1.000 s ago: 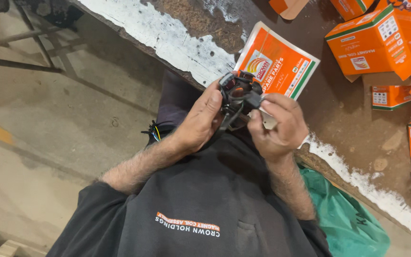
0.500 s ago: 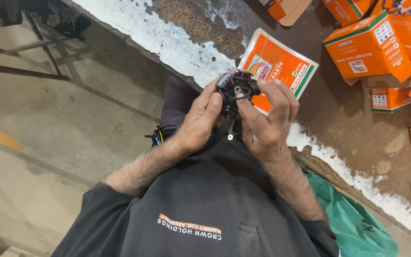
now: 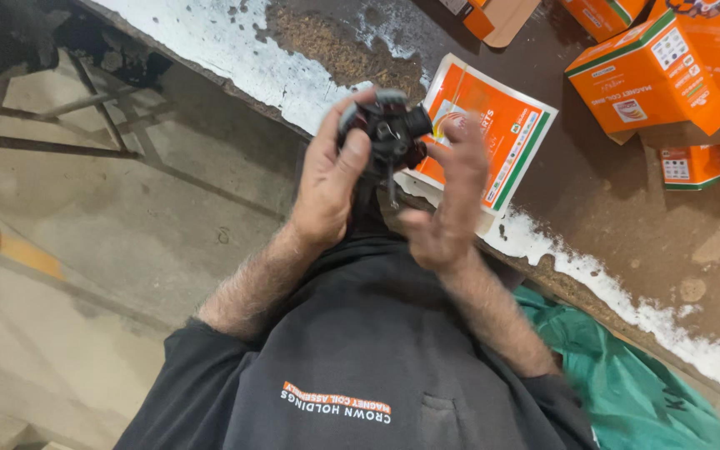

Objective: The person picks up magneto coil assemblies with attached wires from a workbench, opens a plastic pouch, and places each coil assembly inside, pressing the pouch closed. They repeat this packing cycle for successive coil units, setting completed pouches aside on the bench.

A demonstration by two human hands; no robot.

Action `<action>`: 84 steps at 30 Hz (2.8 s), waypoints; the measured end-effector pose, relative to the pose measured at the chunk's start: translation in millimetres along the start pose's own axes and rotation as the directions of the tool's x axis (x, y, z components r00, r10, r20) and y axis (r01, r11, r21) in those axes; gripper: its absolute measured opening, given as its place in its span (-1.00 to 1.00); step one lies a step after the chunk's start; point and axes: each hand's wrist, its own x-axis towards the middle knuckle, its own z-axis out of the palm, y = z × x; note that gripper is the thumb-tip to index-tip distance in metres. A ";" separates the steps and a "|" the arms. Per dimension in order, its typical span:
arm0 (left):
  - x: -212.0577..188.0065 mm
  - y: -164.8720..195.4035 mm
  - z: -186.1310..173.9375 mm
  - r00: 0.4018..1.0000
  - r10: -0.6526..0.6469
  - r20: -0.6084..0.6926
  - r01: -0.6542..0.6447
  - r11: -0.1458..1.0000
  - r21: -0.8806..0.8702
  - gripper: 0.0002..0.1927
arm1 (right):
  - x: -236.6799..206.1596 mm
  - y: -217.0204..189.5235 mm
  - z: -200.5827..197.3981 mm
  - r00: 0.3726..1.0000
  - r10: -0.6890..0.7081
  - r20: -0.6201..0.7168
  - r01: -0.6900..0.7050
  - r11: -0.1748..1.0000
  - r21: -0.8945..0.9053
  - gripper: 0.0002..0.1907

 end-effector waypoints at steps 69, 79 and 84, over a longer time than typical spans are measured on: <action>52.6 6.0 73.4 0.985 0.073 0.157 -0.124 0.928 0.350 0.00 | 56.4 -23.2 -65.5 0.943 0.329 0.043 -0.327 0.903 0.277 -0.15; 57.6 -30.5 90.9 0.957 0.288 0.022 -0.286 0.930 0.230 -0.21 | 16.2 -4.1 -9.1 0.838 0.341 -0.425 -0.266 0.937 0.226 -0.09; 83.0 4.1 68.6 0.924 0.181 0.336 -0.313 0.863 0.396 -0.18 | 11.7 -5.8 -73.8 0.947 0.299 -0.114 -0.292 0.954 0.072 -0.13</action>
